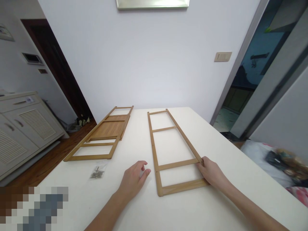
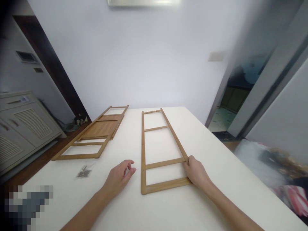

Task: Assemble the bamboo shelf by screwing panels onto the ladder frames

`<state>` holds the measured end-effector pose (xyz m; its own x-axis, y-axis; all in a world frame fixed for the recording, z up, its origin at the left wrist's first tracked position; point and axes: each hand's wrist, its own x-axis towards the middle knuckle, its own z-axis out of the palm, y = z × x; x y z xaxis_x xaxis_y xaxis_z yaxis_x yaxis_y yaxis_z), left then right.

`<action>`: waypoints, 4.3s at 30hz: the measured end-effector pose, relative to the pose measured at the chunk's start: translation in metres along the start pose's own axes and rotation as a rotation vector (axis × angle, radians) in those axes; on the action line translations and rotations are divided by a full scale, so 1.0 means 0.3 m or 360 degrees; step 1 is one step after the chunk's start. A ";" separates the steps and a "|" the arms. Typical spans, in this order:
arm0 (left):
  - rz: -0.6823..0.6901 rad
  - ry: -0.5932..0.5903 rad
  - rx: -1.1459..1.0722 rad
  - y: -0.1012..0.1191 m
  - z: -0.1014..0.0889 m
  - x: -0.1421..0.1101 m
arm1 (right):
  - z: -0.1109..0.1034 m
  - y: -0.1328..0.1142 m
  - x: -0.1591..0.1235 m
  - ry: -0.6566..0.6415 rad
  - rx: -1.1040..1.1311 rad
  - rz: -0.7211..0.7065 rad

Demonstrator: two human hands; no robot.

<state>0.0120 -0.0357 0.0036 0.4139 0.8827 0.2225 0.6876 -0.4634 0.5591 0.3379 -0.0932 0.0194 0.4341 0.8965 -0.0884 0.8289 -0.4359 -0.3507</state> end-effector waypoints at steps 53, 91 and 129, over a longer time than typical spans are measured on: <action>0.0221 0.0314 0.0677 -0.020 0.046 -0.004 | 0.012 -0.018 -0.056 0.0142 -0.0359 -0.0233; -0.0069 0.0291 0.1584 -0.069 -0.237 0.133 | 0.011 -0.004 -0.085 0.0307 -0.0441 -0.0341; 0.0215 0.0482 0.0874 0.305 0.318 -0.044 | -0.149 0.299 0.076 0.0489 -0.0454 0.0203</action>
<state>0.1265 -0.0972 -0.0243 0.3869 0.7594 0.5230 0.8797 -0.4740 0.0375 0.4380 -0.1155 0.0276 0.5886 0.7877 0.1820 0.8073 -0.5848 -0.0796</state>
